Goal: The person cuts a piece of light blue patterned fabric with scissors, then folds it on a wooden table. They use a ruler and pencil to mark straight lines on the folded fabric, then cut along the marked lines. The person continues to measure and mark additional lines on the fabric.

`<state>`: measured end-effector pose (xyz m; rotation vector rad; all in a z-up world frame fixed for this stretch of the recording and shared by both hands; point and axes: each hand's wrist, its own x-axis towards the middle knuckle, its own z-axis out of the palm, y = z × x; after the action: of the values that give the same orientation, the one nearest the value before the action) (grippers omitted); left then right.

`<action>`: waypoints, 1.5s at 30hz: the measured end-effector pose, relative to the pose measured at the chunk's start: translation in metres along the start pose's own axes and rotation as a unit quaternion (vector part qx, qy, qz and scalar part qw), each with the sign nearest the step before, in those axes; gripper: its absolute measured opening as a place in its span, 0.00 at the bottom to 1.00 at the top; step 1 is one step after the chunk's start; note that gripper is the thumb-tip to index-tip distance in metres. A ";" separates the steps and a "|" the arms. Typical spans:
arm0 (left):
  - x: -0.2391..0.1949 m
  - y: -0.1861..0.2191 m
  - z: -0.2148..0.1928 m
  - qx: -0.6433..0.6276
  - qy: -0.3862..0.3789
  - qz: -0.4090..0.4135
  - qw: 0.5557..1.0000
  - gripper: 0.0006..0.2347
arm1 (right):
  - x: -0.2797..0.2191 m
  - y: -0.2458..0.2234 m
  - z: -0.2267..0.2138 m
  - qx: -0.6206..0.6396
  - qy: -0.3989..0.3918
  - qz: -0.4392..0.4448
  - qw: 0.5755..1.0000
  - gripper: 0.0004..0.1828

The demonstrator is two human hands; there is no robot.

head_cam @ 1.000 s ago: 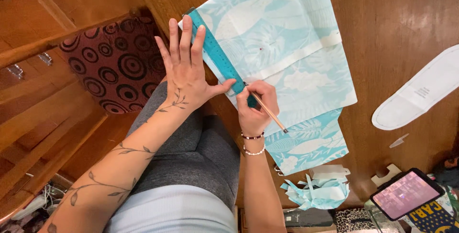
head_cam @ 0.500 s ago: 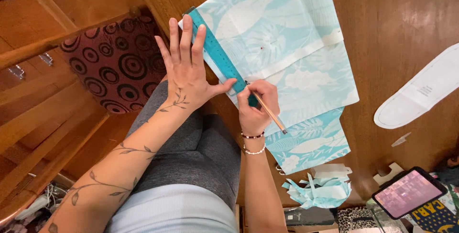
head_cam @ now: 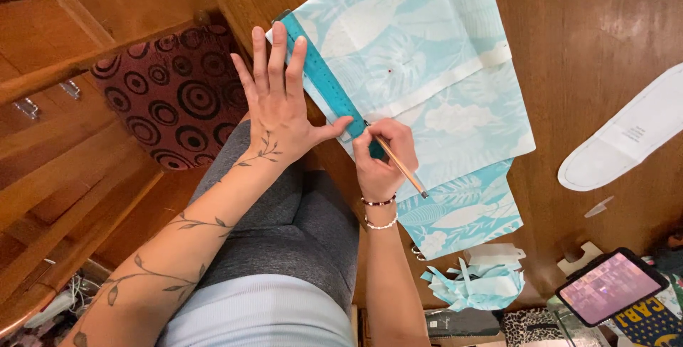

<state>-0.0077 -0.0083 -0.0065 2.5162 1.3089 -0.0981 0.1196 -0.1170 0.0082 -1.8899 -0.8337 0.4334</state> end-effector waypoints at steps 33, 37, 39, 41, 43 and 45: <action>0.013 0.009 -0.028 -0.037 0.035 0.013 0.999 0.50 | -0.023 0.003 -0.033 -0.051 -0.003 0.013 0.999 0.11; 0.021 0.011 -0.041 -0.030 0.066 0.029 0.997 0.45 | -0.034 -0.005 -0.043 -0.188 -0.071 -0.028 0.979 0.11; 0.028 0.016 -0.055 -0.032 0.063 0.048 0.996 0.38 | -0.039 -0.001 -0.041 -0.203 -0.070 -0.031 0.976 0.11; 0.034 0.019 -0.062 -0.036 0.064 0.075 0.994 0.31 | -0.047 0.001 -0.039 -0.220 -0.062 -0.036 0.973 0.12; 0.044 0.023 -0.060 -0.088 0.036 0.139 0.986 0.27 | -0.051 0.004 -0.036 -0.247 -0.052 -0.002 0.967 0.14; 0.064 0.022 -0.051 -0.101 -0.001 0.217 0.971 0.22 | -0.049 0.002 -0.036 -0.256 -0.047 0.003 0.966 0.15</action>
<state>0.0437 0.0453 0.0345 2.5528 0.6992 0.1233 0.1078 -0.1758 0.0193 -2.3599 -1.0788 0.3320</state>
